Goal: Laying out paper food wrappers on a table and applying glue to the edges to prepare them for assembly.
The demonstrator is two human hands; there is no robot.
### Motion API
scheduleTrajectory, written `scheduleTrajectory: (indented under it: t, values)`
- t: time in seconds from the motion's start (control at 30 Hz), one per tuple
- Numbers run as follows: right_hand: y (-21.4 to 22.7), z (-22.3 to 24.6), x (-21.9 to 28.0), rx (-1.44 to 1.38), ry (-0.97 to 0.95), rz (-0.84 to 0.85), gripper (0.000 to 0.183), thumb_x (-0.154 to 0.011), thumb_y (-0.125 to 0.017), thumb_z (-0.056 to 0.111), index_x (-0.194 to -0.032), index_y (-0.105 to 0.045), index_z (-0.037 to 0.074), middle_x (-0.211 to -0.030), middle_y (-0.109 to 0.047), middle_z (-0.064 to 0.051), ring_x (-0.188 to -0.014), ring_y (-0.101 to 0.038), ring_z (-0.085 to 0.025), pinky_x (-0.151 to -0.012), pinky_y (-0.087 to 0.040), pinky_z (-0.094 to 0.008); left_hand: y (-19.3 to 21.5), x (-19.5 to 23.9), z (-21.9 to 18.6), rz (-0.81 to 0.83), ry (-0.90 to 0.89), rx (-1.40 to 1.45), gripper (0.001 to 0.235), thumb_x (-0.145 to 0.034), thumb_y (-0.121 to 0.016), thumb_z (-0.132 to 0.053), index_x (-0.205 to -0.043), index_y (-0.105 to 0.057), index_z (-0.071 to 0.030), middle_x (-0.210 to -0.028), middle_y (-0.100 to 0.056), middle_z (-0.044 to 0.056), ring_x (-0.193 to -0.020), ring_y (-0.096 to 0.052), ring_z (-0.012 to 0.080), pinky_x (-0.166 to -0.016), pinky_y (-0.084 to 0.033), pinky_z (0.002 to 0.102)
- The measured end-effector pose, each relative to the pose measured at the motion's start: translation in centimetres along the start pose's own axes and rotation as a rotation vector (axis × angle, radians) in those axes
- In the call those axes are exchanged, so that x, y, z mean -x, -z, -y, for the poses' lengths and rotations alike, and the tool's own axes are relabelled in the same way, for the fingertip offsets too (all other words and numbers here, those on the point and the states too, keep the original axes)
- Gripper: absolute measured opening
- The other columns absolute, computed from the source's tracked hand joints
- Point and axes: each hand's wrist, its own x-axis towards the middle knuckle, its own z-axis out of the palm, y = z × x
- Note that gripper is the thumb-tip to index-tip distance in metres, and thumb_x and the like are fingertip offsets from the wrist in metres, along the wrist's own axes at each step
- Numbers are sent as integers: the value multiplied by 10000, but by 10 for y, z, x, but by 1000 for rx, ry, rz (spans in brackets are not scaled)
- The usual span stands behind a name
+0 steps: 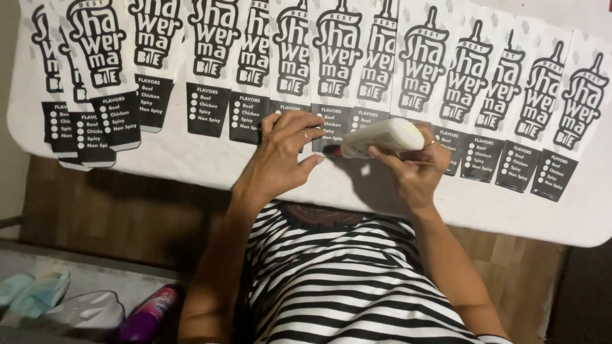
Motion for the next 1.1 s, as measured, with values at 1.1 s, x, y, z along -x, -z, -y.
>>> scheduleTrajectory:
  t: [1.1]
  values:
    - [3,-13,7,84,63,-10,440,-728,-901,-124,-1082,-640,-111,-973,-739,-255,-962,-713,-281,-847,-595,-411,-23,4,10,-153,-42,-103,176,-910,-633,26,-1017,-747,-54,-1139,-713,53,-1172,-615,221,-1009,-363,419]
